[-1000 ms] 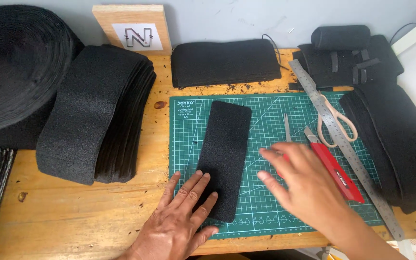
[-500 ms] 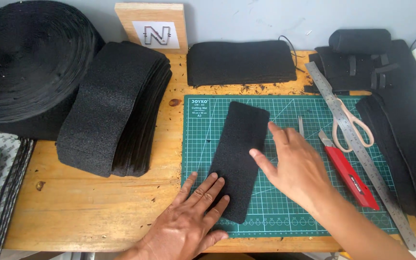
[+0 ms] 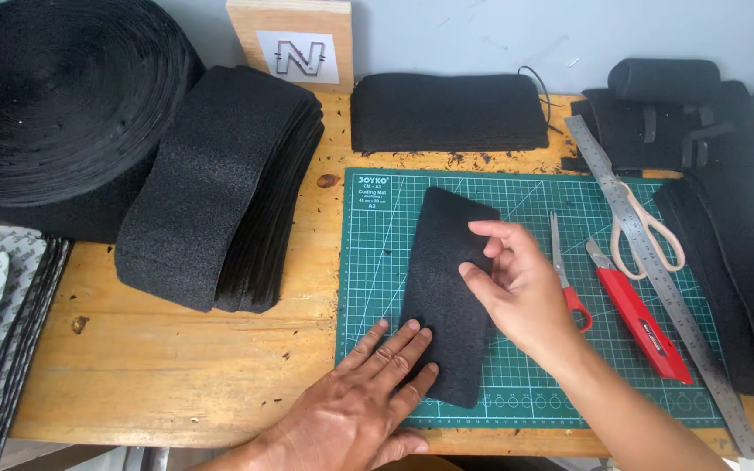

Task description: The person uses red-handled scissors to trim the edges of a black rectangular fabric piece on a green cutting mat. They carefully cut along the sides and corners to shape the material, then place the finished piece aside.

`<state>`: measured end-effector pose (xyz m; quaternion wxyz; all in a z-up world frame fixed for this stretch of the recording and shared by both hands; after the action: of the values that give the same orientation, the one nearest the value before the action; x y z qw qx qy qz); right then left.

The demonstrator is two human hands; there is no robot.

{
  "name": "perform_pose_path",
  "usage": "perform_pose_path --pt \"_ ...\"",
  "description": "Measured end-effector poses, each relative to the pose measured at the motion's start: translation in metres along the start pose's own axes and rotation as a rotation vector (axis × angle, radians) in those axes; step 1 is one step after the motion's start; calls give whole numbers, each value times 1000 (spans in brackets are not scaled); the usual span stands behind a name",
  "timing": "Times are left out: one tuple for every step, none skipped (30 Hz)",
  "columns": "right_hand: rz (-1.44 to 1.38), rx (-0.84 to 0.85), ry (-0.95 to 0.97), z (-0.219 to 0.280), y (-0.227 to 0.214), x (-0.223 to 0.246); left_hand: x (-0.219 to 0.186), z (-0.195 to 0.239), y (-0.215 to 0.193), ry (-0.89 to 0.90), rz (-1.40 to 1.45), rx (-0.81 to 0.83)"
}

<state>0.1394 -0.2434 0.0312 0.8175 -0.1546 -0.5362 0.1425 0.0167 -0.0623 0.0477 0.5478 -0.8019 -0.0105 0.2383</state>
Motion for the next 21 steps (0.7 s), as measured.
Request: perform_pose_path --pt "-98 9 -93 0 -2 2 -1 -2 1 2 35 9" --pt "-97 9 -92 3 -8 8 -1 -2 -1 1 36 8" --pt "-16 -37 -114 5 -15 15 -3 -3 -4 18 57 -10" --pt "65 -84 -136 8 -22 23 -4 -3 -8 34 77 -28" --pt "69 -79 -135 7 -26 23 -4 0 -12 29 79 -30" --pt "183 -63 -131 5 -26 23 -4 3 -20 29 39 -82" --pt "296 -49 -129 3 -27 25 -4 6 -29 30 -5 -134" --pt "298 -46 -132 2 -19 25 -2 7 -35 26 -7 -137" --pt "365 -7 -124 2 -7 24 0 10 -44 -6 -11 -180" --pt "432 32 -117 1 5 22 1 13 -52 -37 -15 -223" --pt "430 34 -119 -4 19 20 1 14 -57 -39 -17 -221" --pt "401 68 -268 -5 37 27 1 16 -68 -63 -43 -295" --pt "370 102 -416 -4 53 33 1 18 -78 -85 -68 -367" --pt "367 104 -416 -4 63 40 -1 19 -81 -87 -68 -365" --pt "247 154 -453 -3 71 51 -1 21 -87 -101 -96 -399" --pt "127 204 -490 -2 79 62 -1 24 -93 -116 -124 -434" --pt "126 205 -492 -2 71 69 0 26 -95 -116 -126 -434" --pt "40 211 -588 3 61 82 0 29 -99 -122 -151 -453" --pt "-48 216 -678 8 50 93 0 33 -102 -130 -173 -470" --pt "-49 217 -677 10 33 95 1 36 -103 -131 -172 -468" --pt "-56 199 -661 11 14 97 3 40 -105 -155 -207 -467"
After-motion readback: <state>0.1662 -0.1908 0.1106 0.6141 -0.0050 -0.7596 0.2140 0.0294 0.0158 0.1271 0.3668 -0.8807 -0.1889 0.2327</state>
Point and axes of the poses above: each hand's wrist, its own z-axis away from the middle knuckle, its own y-axis out of the palm, x = y × z, the point moved 7 cm from there along -z, towards the middle knuckle, and after that the axes turned 12 degrees about y, right-handed, at the moved point
